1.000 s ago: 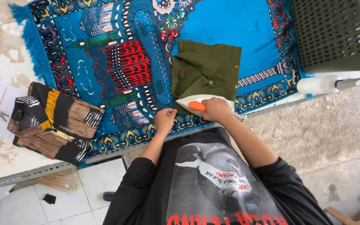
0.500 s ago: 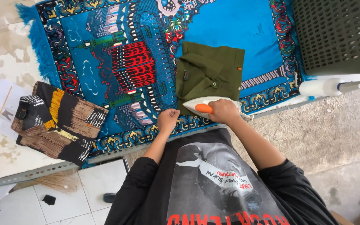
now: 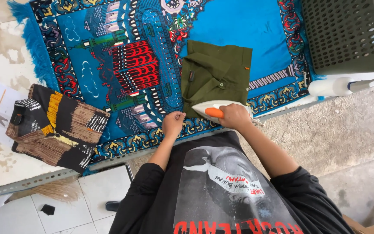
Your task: The person irons a green shirt on a patterned mat, using a handheld iron and a spray bottle. They smooth the fabric, spray it with water, and iron different sections before folding the shirt.
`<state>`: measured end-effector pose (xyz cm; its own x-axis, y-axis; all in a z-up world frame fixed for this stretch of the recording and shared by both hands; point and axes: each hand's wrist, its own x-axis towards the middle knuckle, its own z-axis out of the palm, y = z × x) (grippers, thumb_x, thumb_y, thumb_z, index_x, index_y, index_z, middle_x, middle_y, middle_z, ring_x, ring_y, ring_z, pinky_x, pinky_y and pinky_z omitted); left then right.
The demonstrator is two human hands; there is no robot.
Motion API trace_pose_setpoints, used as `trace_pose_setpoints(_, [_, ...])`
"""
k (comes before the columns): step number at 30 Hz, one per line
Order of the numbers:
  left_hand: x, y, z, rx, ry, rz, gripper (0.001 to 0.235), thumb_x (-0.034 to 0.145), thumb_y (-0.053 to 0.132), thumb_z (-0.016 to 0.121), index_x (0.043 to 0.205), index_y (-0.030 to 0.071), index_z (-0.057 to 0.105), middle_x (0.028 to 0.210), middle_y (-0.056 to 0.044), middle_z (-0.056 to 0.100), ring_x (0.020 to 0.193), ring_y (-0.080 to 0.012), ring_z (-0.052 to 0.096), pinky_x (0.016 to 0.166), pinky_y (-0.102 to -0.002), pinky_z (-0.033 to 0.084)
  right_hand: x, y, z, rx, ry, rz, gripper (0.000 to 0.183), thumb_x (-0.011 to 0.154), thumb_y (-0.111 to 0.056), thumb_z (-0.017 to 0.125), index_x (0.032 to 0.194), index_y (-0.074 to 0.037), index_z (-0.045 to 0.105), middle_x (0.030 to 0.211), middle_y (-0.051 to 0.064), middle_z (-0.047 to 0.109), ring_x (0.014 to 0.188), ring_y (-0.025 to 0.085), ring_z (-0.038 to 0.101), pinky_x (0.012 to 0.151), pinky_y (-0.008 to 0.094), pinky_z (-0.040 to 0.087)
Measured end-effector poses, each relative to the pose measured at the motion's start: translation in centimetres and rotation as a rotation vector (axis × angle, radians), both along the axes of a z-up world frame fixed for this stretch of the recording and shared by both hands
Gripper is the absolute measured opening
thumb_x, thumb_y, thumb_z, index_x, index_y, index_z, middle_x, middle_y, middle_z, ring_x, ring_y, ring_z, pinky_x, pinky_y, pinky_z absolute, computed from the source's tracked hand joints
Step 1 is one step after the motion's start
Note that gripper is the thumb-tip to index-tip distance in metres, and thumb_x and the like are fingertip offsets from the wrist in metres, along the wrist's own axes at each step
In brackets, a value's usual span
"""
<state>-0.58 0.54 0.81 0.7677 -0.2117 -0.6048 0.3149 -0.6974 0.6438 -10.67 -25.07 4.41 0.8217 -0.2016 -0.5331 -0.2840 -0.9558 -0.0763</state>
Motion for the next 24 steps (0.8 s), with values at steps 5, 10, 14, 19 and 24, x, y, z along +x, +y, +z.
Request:
trace_pose_setpoints(5, [0.0,-0.1,0.7,0.013,0.007,0.006,0.025,0.092,0.037,0.07,0.104,0.017,0.08,0.086,0.002,0.077,0.094,-0.0253,0.074,0.082,-0.038,0.056,0.0,0.3,1.1,0.027,0.051,0.005,0.031,0.077,-0.043,0.062,0.1,-0.026,0.075,0.082,0.011,0.074,0.089,0.035,0.075,0.083,0.047,0.061])
trace_pose_setpoints(10, [0.1,-0.2,-0.6,0.043,0.018,-0.022,0.026,0.09,0.043,0.07,0.103,0.023,0.08,0.084,0.007,0.075,0.093,-0.0213,0.073,0.084,-0.038,0.057,-2.4,0.6,1.4,0.045,0.113,0.05,0.031,0.074,-0.045,0.065,0.099,-0.028,0.075,0.083,0.009,0.075,0.091,0.034,0.076,0.084,0.046,0.061])
trace_pose_setpoints(14, [-0.1,-0.2,-0.3,0.063,0.004,-0.024,0.026,0.09,0.043,0.07,0.101,0.022,0.08,0.083,0.005,0.075,0.093,-0.0251,0.073,0.085,-0.041,0.058,-4.6,0.3,1.8,0.074,0.155,0.017,0.033,0.074,-0.044,0.064,0.101,-0.027,0.075,0.085,0.011,0.075,0.093,0.036,0.075,0.085,0.047,0.061])
trace_pose_setpoints(19, [-0.2,0.0,-0.4,0.048,-0.013,-0.022,0.026,0.089,0.041,0.07,0.101,0.021,0.08,0.079,0.005,0.074,0.086,-0.0229,0.074,0.082,-0.04,0.058,-7.2,-1.2,2.4,0.076,0.169,0.02,0.032,0.074,-0.045,0.064,0.1,-0.028,0.074,0.086,0.011,0.075,0.093,0.036,0.075,0.085,0.048,0.061])
trace_pose_setpoints(24, [0.1,0.4,-1.4,-0.045,-0.031,0.023,0.024,0.088,0.036,0.072,0.099,0.016,0.08,0.065,0.007,0.068,0.064,-0.0158,0.072,0.069,-0.031,0.056,-5.6,-4.6,2.9,-0.001,0.088,-0.135,0.036,0.074,-0.05,0.062,0.101,-0.029,0.074,0.087,0.011,0.075,0.096,0.035,0.074,0.086,0.049,0.061])
